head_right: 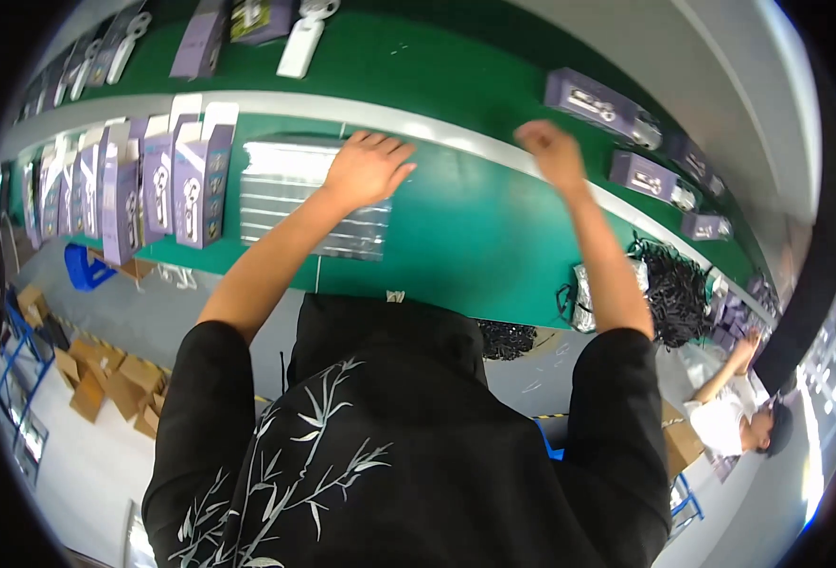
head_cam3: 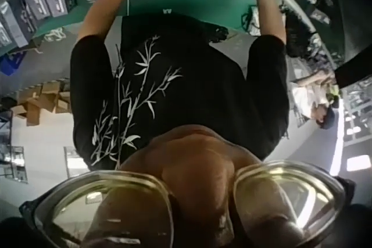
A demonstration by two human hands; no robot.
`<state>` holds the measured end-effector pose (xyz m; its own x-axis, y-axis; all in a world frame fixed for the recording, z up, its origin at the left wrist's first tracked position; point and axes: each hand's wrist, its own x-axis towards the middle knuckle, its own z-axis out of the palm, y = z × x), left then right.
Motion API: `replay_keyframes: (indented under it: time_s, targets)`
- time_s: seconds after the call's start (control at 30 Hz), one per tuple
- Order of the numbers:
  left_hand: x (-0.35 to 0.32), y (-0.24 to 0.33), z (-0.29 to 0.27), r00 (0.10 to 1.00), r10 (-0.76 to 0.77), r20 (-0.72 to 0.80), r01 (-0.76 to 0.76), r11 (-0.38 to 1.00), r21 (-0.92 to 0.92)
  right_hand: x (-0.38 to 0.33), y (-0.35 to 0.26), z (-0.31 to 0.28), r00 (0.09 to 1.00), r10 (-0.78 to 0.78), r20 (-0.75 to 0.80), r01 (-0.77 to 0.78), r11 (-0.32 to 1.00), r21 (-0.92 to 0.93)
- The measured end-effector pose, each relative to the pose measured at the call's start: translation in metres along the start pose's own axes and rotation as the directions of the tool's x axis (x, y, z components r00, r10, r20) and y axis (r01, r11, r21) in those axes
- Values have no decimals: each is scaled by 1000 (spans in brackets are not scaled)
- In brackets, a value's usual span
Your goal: Packing small electronic devices and plastic components into boxes on a factory assembly line.
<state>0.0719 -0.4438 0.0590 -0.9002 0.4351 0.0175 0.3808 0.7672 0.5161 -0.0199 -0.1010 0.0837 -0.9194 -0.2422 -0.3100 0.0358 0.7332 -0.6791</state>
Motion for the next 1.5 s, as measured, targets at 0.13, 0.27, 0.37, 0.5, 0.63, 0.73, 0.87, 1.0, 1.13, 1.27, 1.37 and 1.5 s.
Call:
replay_keyframes:
  time_s: [0.13,0.27,0.37,0.5,0.63,0.73,0.87,1.0,1.13,1.27,1.37,1.5]
  targets:
    - [5,4,4,999,36,-34,-36,999,18,-63,-124,87,841,-37,539,-524,187,831]
    - [0,-2,0,994,49,-102,-48,999,12,-93,-236,79,823,-369,432,-515,-162,842]
    - [1,-1,2,992,52,-119,-51,999,13,-99,-273,64,814,-512,275,-377,-105,920]
    - [2,-4,8,962,127,-240,-118,992,53,-100,-297,44,813,-529,245,-265,38,963]
    - [2,-1,8,968,118,-220,-108,992,57,-102,-311,24,831,-465,305,-186,286,940]
    - [3,-1,9,961,127,-246,-113,991,69,-101,-315,19,847,-458,271,-94,373,923]
    - [4,1,3,972,115,-203,-108,993,47,-97,-315,14,858,-437,272,-82,406,910]
    - [3,5,-8,980,103,-170,-103,995,9,-92,-315,8,851,-441,284,-94,405,909]
    - [-4,-9,7,977,73,-201,-60,996,72,-98,-317,-2,839,-467,279,-44,453,890]
    - [1,1,-1,993,42,-107,-41,999,15,-72,-211,-18,430,-888,163,-291,35,956]
    - [6,7,7,991,78,-106,-77,997,21,-75,-108,-5,801,50,596,-464,681,566]
    - [4,1,1,995,59,-80,-53,996,72,-106,-90,-8,833,-116,541,-482,327,813]
